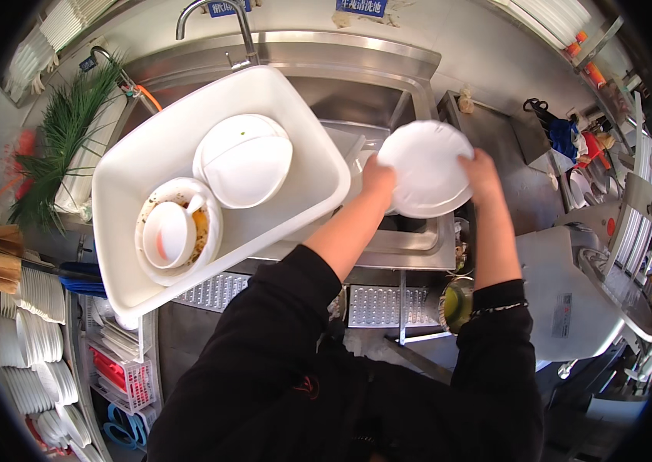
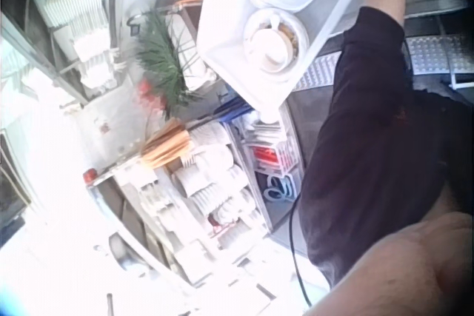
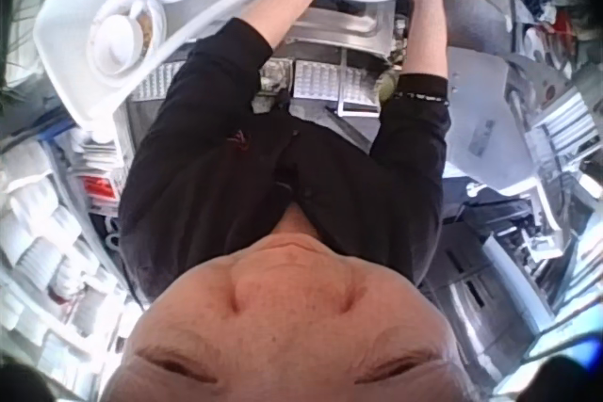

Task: The person empties a white bin of dirty dishes into a sink, then wipes the bin with a green cloth. They return to the sink and wash several items including plates, bowls, a can, and chopsticks using the cloth, placing cleaned items into the sink.

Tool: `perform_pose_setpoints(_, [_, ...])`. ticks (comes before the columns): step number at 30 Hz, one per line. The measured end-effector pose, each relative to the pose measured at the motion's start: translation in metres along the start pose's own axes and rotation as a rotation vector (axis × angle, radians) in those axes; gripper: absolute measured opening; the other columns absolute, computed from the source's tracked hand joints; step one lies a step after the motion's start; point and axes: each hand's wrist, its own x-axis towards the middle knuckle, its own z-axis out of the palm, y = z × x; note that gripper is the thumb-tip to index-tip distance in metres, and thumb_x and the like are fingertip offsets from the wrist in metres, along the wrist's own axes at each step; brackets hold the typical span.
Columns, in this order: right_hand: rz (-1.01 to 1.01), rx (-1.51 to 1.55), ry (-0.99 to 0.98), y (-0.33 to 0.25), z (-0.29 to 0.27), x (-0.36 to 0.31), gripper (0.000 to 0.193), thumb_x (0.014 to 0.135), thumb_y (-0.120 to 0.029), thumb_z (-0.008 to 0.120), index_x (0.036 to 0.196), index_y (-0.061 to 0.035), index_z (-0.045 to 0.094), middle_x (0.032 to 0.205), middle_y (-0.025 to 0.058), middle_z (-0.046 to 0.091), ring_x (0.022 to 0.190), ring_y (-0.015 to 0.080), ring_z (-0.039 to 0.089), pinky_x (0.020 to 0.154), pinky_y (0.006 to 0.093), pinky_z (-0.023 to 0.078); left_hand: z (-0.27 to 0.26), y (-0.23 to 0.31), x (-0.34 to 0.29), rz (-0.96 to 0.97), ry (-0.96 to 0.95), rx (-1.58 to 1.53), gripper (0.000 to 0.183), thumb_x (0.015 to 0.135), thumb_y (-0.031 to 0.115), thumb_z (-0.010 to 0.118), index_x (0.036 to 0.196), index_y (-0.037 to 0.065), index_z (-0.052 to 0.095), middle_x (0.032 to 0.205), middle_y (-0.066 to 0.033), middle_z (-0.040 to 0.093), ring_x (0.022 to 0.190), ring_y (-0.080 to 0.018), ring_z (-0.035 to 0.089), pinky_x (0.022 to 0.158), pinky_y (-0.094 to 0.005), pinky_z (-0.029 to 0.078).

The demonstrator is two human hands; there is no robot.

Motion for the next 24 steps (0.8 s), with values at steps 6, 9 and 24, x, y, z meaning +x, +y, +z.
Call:
perform_pose_setpoints(6, [-0.015,-0.407,0.016,0.117,0.111,0.025,0.038,0.081,-0.007,0.057,0.116,0.0059,0.053,0.106,0.0221,0.063,0.1,0.0337,0.061,0.085,0.0408,0.047,-0.062,-0.11,0.038,-0.07,0.389,0.235,0.042,0.081,0.005,0.049,0.122,-0.003,0.054,0.11,-0.0222,0.062,0.101,-0.0358,0.061,0.084,-0.042,0.048])
perform_pose_setpoints(9, [0.07,-0.296,-0.036,0.142,0.145,0.024,0.042,0.081,-0.006,0.053,0.122,0.005,0.051,0.113,0.0249,0.061,0.108,0.0364,0.058,0.091,0.0401,0.045,-0.084,-0.096,0.031,-0.025,0.339,0.697,0.047,0.081,0.007,0.054,0.125,-0.007,0.049,0.116,-0.0278,0.058,0.108,-0.0426,0.056,0.093,-0.0442,0.044])
perform_pose_setpoints(24, [-0.241,0.136,-0.331,-0.05,0.165,0.003,0.02,0.09,-0.015,0.053,0.097,0.0029,0.061,0.077,0.009,0.065,0.066,0.0143,0.061,0.057,0.0259,0.051,-0.155,0.177,-0.068,0.803,-0.08,0.649,0.034,0.094,0.014,0.053,0.127,0.006,0.054,0.122,-0.0164,0.058,0.107,-0.0284,0.059,0.092,-0.0354,0.047])
